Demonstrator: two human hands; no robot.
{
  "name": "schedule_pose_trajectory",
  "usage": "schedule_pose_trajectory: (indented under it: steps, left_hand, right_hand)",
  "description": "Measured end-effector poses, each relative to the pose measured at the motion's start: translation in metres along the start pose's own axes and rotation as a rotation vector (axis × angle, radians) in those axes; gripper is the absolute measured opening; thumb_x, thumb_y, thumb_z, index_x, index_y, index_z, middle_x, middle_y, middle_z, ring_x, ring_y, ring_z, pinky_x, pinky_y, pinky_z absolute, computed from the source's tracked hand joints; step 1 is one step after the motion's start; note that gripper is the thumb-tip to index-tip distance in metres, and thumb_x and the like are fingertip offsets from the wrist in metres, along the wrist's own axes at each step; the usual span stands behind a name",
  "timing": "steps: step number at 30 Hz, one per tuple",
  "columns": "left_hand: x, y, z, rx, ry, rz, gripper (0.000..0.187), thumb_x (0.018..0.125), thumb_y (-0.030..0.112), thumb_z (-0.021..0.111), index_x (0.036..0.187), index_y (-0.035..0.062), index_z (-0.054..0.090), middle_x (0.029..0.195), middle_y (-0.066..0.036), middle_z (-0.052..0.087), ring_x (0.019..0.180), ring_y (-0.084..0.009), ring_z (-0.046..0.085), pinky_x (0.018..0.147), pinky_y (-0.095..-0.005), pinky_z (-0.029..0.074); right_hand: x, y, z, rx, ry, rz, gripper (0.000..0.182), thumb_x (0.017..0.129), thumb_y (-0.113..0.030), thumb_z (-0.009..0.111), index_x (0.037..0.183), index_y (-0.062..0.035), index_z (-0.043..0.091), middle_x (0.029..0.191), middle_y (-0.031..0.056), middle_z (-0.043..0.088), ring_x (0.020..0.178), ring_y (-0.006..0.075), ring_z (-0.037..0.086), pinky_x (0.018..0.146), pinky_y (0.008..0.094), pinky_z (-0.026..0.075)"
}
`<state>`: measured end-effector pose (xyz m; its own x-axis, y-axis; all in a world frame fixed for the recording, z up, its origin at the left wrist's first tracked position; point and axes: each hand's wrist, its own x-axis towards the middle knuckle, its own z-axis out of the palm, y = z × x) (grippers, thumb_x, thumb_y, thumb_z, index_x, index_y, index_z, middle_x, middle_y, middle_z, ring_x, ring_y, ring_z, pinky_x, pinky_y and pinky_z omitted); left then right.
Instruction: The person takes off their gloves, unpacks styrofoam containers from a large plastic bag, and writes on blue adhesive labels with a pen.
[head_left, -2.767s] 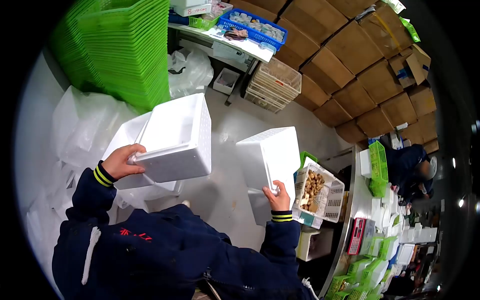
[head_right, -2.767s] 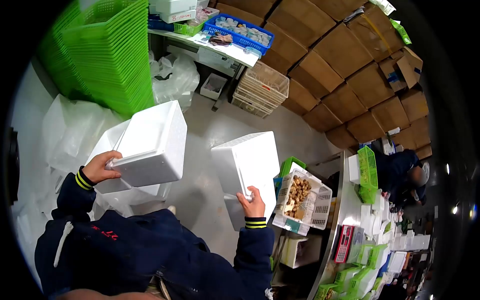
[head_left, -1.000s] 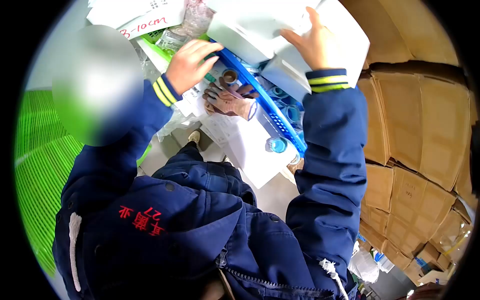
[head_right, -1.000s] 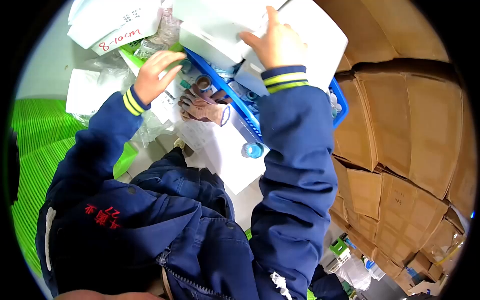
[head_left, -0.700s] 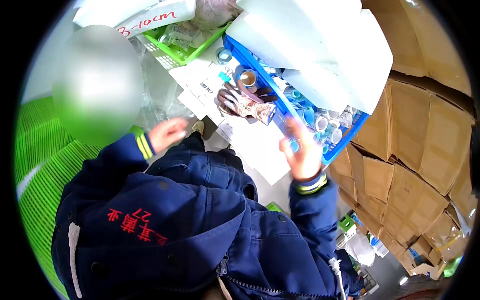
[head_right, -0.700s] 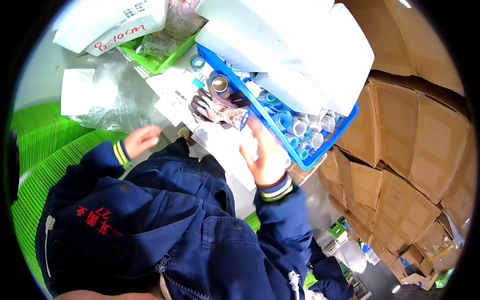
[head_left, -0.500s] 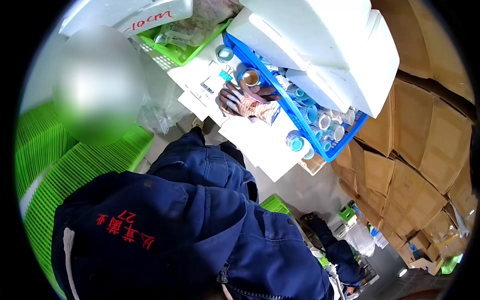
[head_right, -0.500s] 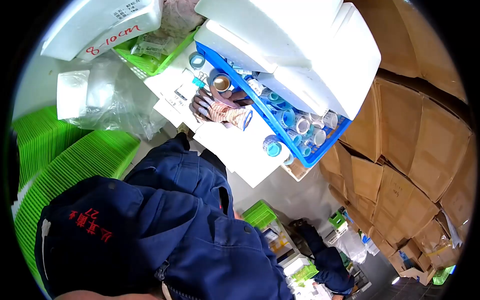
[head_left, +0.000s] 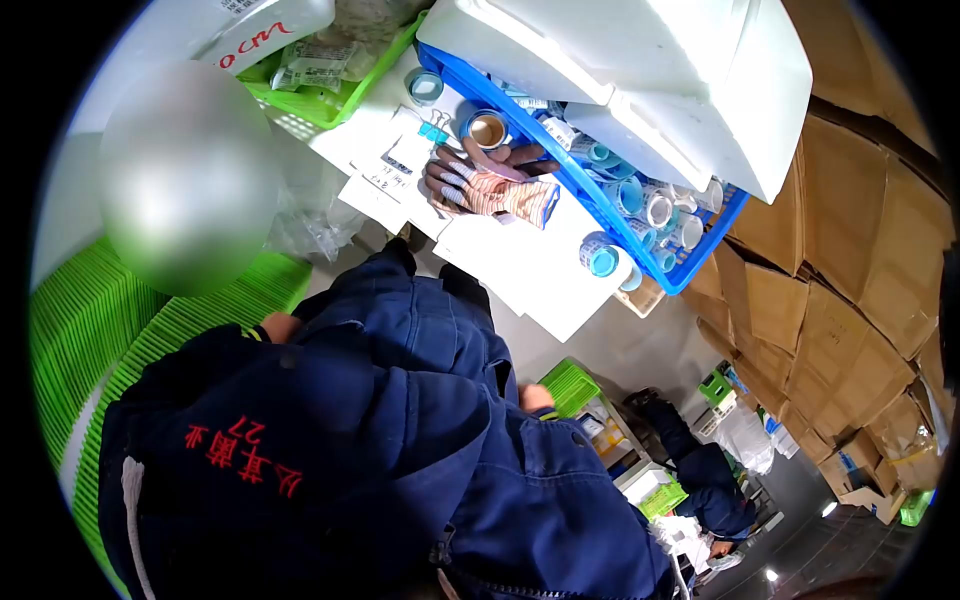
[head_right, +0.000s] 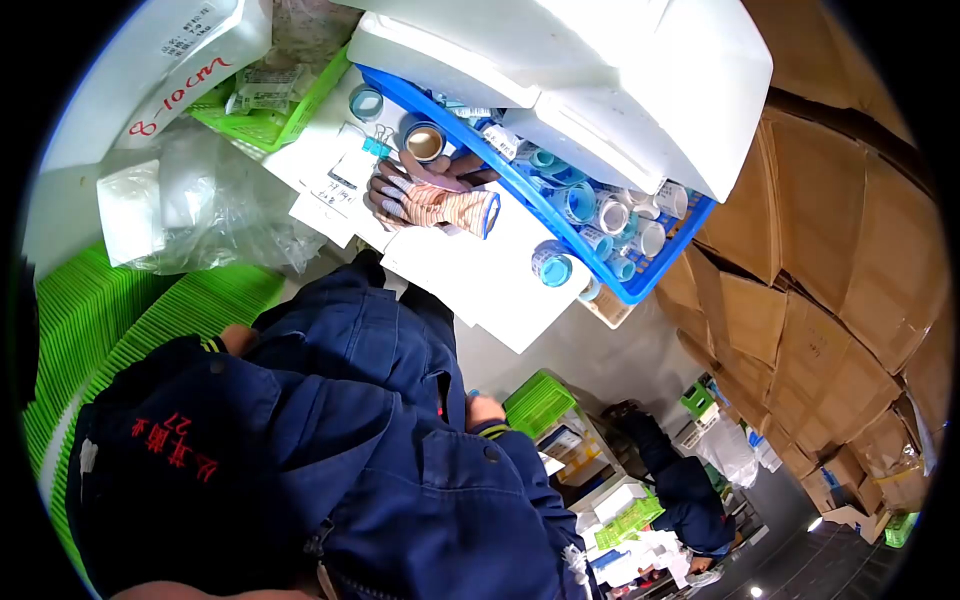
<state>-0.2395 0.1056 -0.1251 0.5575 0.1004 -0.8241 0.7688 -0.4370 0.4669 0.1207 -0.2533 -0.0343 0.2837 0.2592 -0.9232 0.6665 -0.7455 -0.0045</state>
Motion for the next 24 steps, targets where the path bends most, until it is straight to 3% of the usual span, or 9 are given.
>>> schedule_pose_trajectory:
  steps: [1,2,3,4,6,9,15,21,24]
  left_hand:
    - [0.005,0.028,-0.031,-0.016,0.064,0.166,0.008,0.082,0.007,0.057,0.081,0.0044,0.064,0.078,-0.014,0.063,0.071,-0.0233,0.062,0.065,-0.0314,0.048]
    - [0.021,0.046,-0.052,-0.203,0.411,0.678,0.007,0.080,0.008,0.058,0.083,0.0016,0.061,0.078,-0.013,0.064,0.079,-0.0296,0.064,0.071,-0.0374,0.051]
    - [0.025,0.083,-0.097,-0.494,0.122,0.481,0.014,0.081,0.003,0.058,0.095,0.0009,0.062,0.086,-0.013,0.066,0.080,-0.0277,0.065,0.076,-0.0348,0.052]
    - [0.020,0.136,-0.130,-0.380,0.324,0.309,0.029,0.082,0.003,0.058,0.111,0.0022,0.060,0.098,-0.015,0.064,0.083,-0.0265,0.063,0.080,-0.0329,0.051]
    - [0.075,0.157,-0.160,-0.055,0.607,0.610,0.041,0.082,0.002,0.058,0.123,0.0061,0.054,0.103,-0.017,0.061,0.080,-0.0302,0.062,0.071,-0.0354,0.051]
    - [0.122,0.229,-0.202,0.175,0.782,0.678,0.052,0.081,0.003,0.056,0.129,0.0202,0.050,0.092,-0.015,0.060,0.073,-0.0352,0.058,0.065,-0.0405,0.050]
    - [0.177,0.265,-0.215,0.441,0.694,0.448,0.029,0.083,0.012,0.053,0.110,0.0191,0.058,0.085,-0.012,0.063,0.079,-0.0341,0.062,0.066,-0.0451,0.050]
    - [0.114,0.238,-0.212,0.048,1.036,0.702,0.016,0.084,0.011,0.060,0.099,0.0068,0.060,0.093,-0.011,0.062,0.082,-0.0314,0.061,0.069,-0.0368,0.049]
    - [0.046,0.207,-0.203,-0.093,1.098,0.634,0.016,0.087,0.006,0.058,0.101,0.0009,0.060,0.088,-0.011,0.062,0.078,-0.0235,0.063,0.068,-0.0286,0.049]
  right_hand:
    - [0.003,-0.002,-0.019,0.223,0.361,-0.248,0.015,0.081,-0.017,0.057,0.085,-0.0073,0.068,0.073,0.0172,0.065,0.071,0.0341,0.065,0.065,0.0418,0.052]
    - [0.016,-0.007,-0.041,0.399,0.543,-0.305,0.011,0.079,-0.016,0.062,0.082,-0.0068,0.068,0.064,0.0148,0.063,0.063,0.0300,0.065,0.060,0.0361,0.052]
    - [0.021,-0.029,-0.079,0.418,0.740,-0.316,0.013,0.077,-0.014,0.064,0.089,-0.0081,0.064,0.070,0.0149,0.063,0.065,0.0334,0.063,0.058,0.0413,0.051]
    - [0.026,-0.049,-0.116,0.460,0.858,-0.413,0.022,0.076,-0.009,0.065,0.098,-0.0066,0.063,0.083,0.0147,0.066,0.075,0.0319,0.064,0.067,0.0389,0.052]
    - [0.055,-0.077,-0.166,0.367,0.978,-0.607,0.045,0.073,-0.005,0.066,0.116,-0.0029,0.057,0.109,0.0191,0.060,0.096,0.0349,0.060,0.083,0.0376,0.050]
    - [0.098,-0.117,-0.222,0.176,1.127,-0.749,0.063,0.068,-0.005,0.063,0.128,-0.0035,0.046,0.120,0.0203,0.056,0.090,0.0355,0.062,0.077,0.0387,0.052]
    - [0.131,-0.137,-0.237,0.200,0.888,-0.407,0.044,0.068,-0.009,0.063,0.110,-0.0116,0.052,0.092,0.0148,0.064,0.084,0.0351,0.062,0.072,0.0426,0.050]
    - [0.065,-0.113,-0.244,0.505,0.989,-0.702,0.035,0.068,0.000,0.064,0.102,-0.0039,0.059,0.084,0.0133,0.062,0.073,0.0271,0.063,0.066,0.0329,0.050]
    - [0.062,-0.121,-0.250,0.620,1.016,-0.890,0.036,0.066,0.003,0.065,0.101,-0.0024,0.058,0.084,0.0138,0.062,0.071,0.0260,0.062,0.065,0.0316,0.050]
